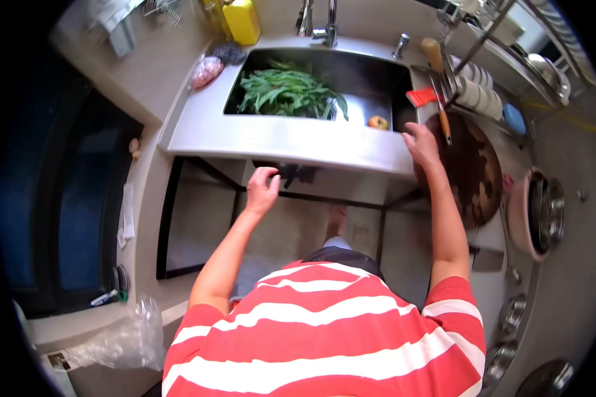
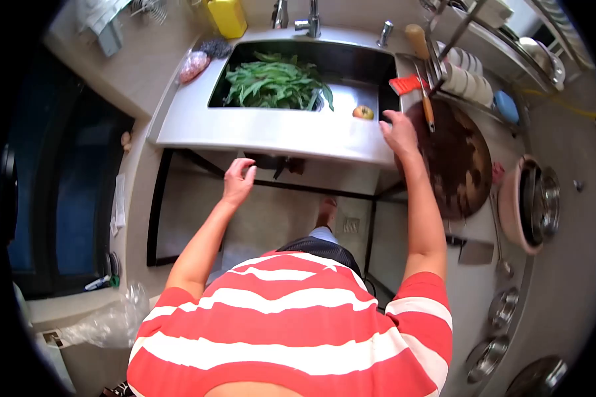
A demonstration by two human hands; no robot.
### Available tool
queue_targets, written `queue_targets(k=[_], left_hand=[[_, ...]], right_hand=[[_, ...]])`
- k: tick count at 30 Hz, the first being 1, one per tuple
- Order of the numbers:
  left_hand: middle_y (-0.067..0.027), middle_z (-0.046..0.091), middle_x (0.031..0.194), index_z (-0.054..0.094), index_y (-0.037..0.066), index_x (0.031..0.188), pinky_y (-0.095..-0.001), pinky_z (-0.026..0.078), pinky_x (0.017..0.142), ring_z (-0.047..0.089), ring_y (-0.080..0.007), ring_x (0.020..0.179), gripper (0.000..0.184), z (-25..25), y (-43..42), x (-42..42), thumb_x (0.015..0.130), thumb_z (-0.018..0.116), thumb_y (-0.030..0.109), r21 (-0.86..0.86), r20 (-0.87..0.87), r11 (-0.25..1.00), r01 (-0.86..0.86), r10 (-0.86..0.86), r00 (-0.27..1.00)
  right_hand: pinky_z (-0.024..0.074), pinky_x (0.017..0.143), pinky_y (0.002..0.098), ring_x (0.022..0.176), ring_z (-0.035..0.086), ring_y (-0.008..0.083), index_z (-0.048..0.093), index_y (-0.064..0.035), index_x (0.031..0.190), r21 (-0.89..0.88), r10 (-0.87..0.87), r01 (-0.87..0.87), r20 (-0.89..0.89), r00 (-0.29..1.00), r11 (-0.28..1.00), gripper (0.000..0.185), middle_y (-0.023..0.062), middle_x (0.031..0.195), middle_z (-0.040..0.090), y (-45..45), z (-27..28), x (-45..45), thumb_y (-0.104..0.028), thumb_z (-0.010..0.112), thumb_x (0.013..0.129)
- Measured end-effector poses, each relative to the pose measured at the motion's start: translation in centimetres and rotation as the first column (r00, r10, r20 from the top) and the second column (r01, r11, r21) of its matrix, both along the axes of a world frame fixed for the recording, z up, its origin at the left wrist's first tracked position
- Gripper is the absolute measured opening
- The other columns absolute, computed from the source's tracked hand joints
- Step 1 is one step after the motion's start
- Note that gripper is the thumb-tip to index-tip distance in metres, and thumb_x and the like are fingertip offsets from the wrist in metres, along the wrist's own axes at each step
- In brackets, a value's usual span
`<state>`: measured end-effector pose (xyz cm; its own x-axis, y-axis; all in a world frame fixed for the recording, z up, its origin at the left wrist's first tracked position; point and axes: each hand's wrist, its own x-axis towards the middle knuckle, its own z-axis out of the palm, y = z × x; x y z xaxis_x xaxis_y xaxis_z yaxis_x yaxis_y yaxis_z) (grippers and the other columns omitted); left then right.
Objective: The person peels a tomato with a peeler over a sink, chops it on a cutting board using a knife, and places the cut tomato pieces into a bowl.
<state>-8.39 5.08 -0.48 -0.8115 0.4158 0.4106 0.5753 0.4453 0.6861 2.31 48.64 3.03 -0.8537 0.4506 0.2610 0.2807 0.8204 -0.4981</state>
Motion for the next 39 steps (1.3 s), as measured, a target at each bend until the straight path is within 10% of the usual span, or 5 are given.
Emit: queue_targets(k=[14, 19, 27, 34, 39], left_hand=[[-0.0225, 0.056, 0.117, 0.052, 0.005, 0.125, -0.0412, 0.048, 0.091, 0.057, -0.0365, 0.107, 0.062, -10.9, 39.1, -15.0, 0.074, 0.073, 0.033, -0.319, 0.484, 0.79, 0.523, -0.339, 0.807], [-0.0187, 0.037, 0.137, 0.035, 0.02, 0.141, -0.0433, 0.046, 0.096, 0.049, -0.0402, 0.118, 0.092, -11.9, 45.0, -12.6, 0.064, 0.083, 0.035, -0.591, 0.496, 0.476, 0.651, -0.423, 0.759], [-0.0142, 0.053, 0.122, 0.042, 0.009, 0.135, -0.0407, 0.054, 0.077, 0.06, -0.0252, 0.101, 0.09, -10.6, 40.4, -18.7, 0.062, 0.085, 0.04, -0.017, 0.956, 0.712, 0.702, -0.195, 0.221], [-0.0117, 0.058, 0.118, 0.043, 0.013, 0.132, -0.0363, 0.054, 0.073, 0.062, -0.0243, 0.098, 0.066, -2.7, 28.5, -22.7, 0.08, 0.07, 0.043, 0.589, 0.765, 0.805, 0.067, -0.529, -0.367], [-0.0055, 0.062, 0.111, 0.049, 0.017, 0.127, -0.0339, 0.048, 0.067, 0.061, -0.0193, 0.094, 0.078, -0.6, 24.6, -22.6, 0.071, 0.067, 0.068, 0.613, 0.745, 0.789, 0.034, -0.564, -0.355]], right_hand=[[0.0495, 0.074, 0.0415, 0.097, 0.057, 0.0308, 0.051, -0.0126, 0.129, 0.639, -0.102, -0.123, 0.303, 0.947, 0.759, 0.051, 0.0113, 0.119, 0.056, 15.6, -2.3, -12.4, -0.01, 0.059, 0.079], [0.0487, 0.084, 0.0395, 0.103, 0.059, 0.0277, 0.055, -0.0087, 0.123, 0.273, 0.187, -0.18, -0.001, 0.982, 0.945, 0.047, 0.0121, 0.115, 0.061, 12.2, 4.3, -12.7, -0.003, 0.064, 0.077], [0.0454, 0.098, 0.0368, 0.108, 0.06, 0.024, 0.05, 0.0013, 0.127, -0.732, -0.568, -0.229, -0.654, 0.5, 0.641, 0.035, 0.0135, 0.12, 0.06, 10.1, 11.3, -7.9, -0.012, 0.056, 0.095], [0.0545, 0.08, 0.0368, 0.09, 0.064, 0.0217, 0.054, -0.0056, 0.119, -0.913, -0.662, -0.33, -0.094, 0.744, -0.241, 0.034, 0.0117, 0.1, 0.065, 0.4, 4.8, -13.5, -0.019, 0.065, 0.09], [0.056, 0.073, 0.0345, 0.082, 0.066, 0.0218, 0.052, -0.0052, 0.105, -0.949, -0.744, -0.302, -0.266, 0.613, 0.09, 0.03, 0.0093, 0.094, 0.063, -4.6, 6.1, -20.4, -0.004, 0.071, 0.082]])
